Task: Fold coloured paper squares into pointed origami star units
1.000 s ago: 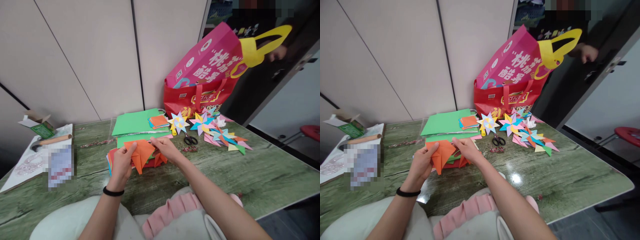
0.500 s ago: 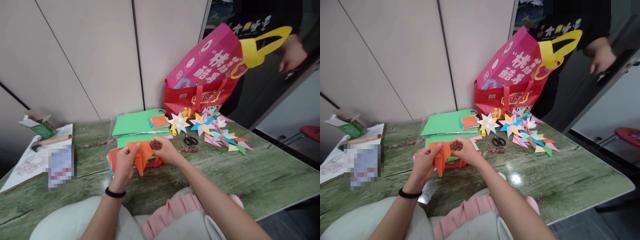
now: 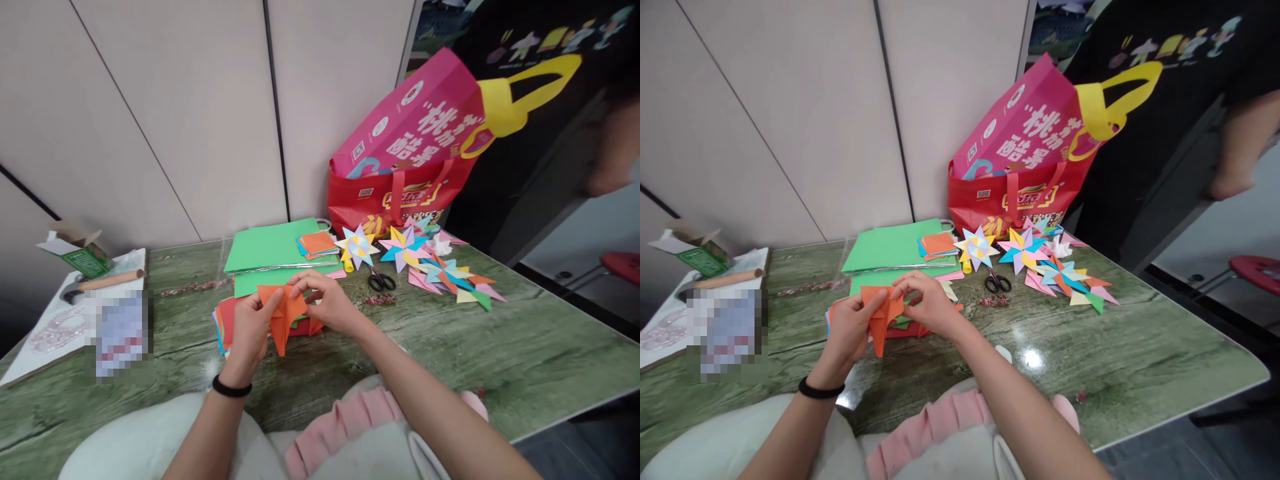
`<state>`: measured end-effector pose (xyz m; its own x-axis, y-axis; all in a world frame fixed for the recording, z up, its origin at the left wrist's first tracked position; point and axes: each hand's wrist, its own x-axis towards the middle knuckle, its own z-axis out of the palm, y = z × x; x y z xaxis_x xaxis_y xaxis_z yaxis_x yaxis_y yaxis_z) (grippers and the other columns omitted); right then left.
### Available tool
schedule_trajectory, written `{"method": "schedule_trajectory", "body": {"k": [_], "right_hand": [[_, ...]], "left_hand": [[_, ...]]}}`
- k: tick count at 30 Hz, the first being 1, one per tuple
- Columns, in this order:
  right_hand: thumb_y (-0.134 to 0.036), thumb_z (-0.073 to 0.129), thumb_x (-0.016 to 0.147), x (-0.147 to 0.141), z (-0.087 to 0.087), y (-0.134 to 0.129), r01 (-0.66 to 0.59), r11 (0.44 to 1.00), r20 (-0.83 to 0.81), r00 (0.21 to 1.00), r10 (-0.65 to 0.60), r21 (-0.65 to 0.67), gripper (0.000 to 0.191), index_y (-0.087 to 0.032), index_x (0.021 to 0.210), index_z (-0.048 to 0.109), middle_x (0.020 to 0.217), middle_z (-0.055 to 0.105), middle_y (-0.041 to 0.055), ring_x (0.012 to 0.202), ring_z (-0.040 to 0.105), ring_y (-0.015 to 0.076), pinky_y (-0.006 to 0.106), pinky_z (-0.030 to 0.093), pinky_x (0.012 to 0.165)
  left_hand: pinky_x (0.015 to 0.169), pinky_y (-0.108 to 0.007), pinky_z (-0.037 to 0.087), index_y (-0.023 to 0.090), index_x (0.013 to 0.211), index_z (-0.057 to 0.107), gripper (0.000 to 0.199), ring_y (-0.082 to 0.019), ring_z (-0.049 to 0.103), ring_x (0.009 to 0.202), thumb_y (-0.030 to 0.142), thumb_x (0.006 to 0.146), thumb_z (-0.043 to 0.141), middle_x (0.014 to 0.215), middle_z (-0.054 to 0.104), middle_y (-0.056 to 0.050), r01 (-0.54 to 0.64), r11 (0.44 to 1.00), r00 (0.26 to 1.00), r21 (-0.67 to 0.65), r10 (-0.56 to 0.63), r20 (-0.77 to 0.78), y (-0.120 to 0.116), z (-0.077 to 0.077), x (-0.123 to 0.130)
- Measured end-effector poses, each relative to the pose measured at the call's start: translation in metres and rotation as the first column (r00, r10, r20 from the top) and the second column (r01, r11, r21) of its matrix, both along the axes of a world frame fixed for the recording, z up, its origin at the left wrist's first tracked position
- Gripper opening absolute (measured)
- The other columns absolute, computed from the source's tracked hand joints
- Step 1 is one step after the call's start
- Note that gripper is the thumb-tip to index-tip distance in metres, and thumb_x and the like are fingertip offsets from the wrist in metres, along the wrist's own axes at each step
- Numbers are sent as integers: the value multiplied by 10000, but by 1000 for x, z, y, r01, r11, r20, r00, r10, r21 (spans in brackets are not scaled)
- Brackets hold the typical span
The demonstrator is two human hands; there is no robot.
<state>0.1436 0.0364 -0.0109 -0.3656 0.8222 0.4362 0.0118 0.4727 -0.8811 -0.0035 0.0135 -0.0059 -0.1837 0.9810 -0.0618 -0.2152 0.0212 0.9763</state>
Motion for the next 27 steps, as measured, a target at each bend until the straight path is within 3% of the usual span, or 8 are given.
{"method": "schedule_trajectory", "body": {"k": [4,11,20,27], "right_hand": [[-170,630,692,-1,-3,2,23,1000,-22,999,-23,11,78,-176,767,611,937,558,44,830,573,138,221,486,616],[-226,688,671,-2,-5,3,37,999,-35,999,-36,32,157,-169,789,601,901,568,33,689,576,107,217,484,565],[-244,688,678,-2,-1,0,101,985,14,994,-104,140,131,-173,747,601,915,572,49,684,528,103,203,450,520],[-205,651,706,-2,0,-1,136,965,45,988,-149,223,72,-168,736,598,896,590,60,747,548,124,189,425,487]], "left_hand": [[443,-230,467,115,680,673,302,-139,581,475,360,529,763,547,643,-13,57,998,998,-29,-57,10,-2,3,1],[452,-261,516,110,744,672,326,-155,613,469,357,549,756,580,669,-23,96,995,995,-27,-97,-6,-3,4,2],[420,-255,501,125,695,650,355,-193,636,478,323,436,790,488,639,-7,164,977,985,-139,-156,67,-6,10,6],[391,-238,475,126,692,629,336,-181,612,403,330,461,762,396,588,13,152,975,988,-165,-153,2,-7,11,8]]}}
